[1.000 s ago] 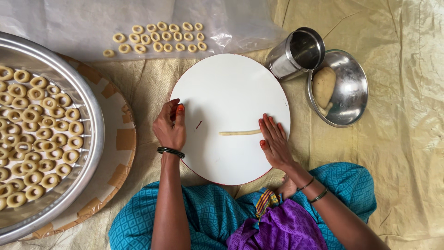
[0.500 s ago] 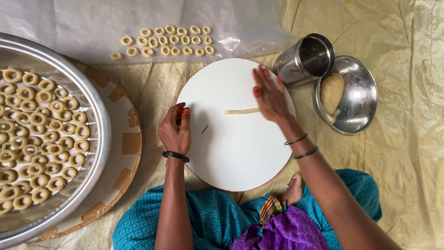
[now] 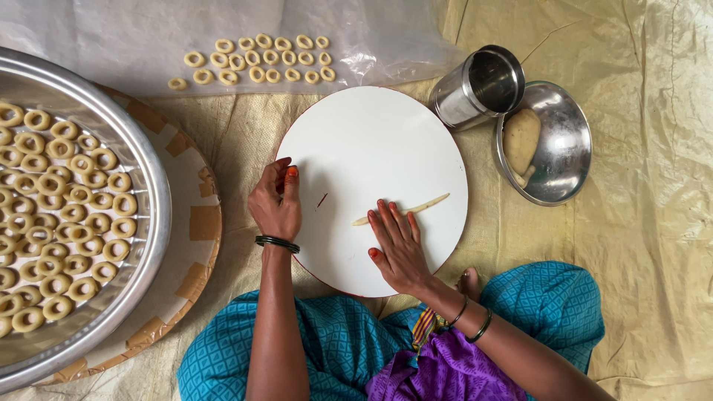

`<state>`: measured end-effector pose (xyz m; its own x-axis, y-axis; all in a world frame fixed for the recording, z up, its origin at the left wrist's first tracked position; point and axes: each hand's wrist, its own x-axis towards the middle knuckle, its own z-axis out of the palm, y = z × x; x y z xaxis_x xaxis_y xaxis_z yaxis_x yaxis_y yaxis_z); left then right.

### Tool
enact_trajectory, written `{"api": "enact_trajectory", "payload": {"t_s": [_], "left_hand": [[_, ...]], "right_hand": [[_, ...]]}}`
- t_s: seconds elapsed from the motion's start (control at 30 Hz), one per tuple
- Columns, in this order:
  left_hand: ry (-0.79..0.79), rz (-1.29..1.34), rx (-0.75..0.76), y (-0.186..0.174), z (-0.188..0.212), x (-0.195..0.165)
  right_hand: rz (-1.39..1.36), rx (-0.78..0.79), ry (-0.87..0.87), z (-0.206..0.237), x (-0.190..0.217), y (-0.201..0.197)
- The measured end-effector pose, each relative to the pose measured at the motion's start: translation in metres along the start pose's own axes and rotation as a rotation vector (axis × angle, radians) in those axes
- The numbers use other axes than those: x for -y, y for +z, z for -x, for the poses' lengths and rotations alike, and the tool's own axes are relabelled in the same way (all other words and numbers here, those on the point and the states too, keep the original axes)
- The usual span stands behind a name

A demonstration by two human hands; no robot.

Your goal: The person rolls a small piece of dough into a long, thin rope on a white circular board. They then shape the rope into a ring and place it on a tray with other finished rings.

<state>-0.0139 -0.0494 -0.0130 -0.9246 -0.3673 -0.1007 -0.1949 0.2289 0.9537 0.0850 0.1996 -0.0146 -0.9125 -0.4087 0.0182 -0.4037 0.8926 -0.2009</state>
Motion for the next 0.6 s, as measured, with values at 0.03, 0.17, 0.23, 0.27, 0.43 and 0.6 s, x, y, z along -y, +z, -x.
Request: {"api": "enact_trajectory", "payload": {"t_s": [0.03,0.17,0.23,0.27,0.43,0.6], "left_hand": [[-0.003,0.008,0.002,0.0,0.0,0.0],[0.003,0.027,-0.003,0.001,-0.001,0.001],[-0.01,0.032,-0.005,0.001,-0.001,0.001],[-0.017,0.034,-0.007,0.001,-0.001,0.001],[0.0,0.012,-0.012,0.002,-0.003,0.001],[-0.015,0.004,-0.007,0.002,-0.004,-0.001]], "right_hand": [[0.009,-0.009,0.004,-0.005,0.001,0.001],[0.042,-0.106,0.038,-0.07,-0.007,-0.002],[0.068,-0.084,0.128,-0.122,-0.014,-0.008],[0.086,-0.084,0.166,-0.149,-0.016,-0.012],[0.059,-0.061,0.265,-0.225,-0.021,-0.034],[0.067,-0.05,0.107,-0.19,-0.02,-0.024]]}}
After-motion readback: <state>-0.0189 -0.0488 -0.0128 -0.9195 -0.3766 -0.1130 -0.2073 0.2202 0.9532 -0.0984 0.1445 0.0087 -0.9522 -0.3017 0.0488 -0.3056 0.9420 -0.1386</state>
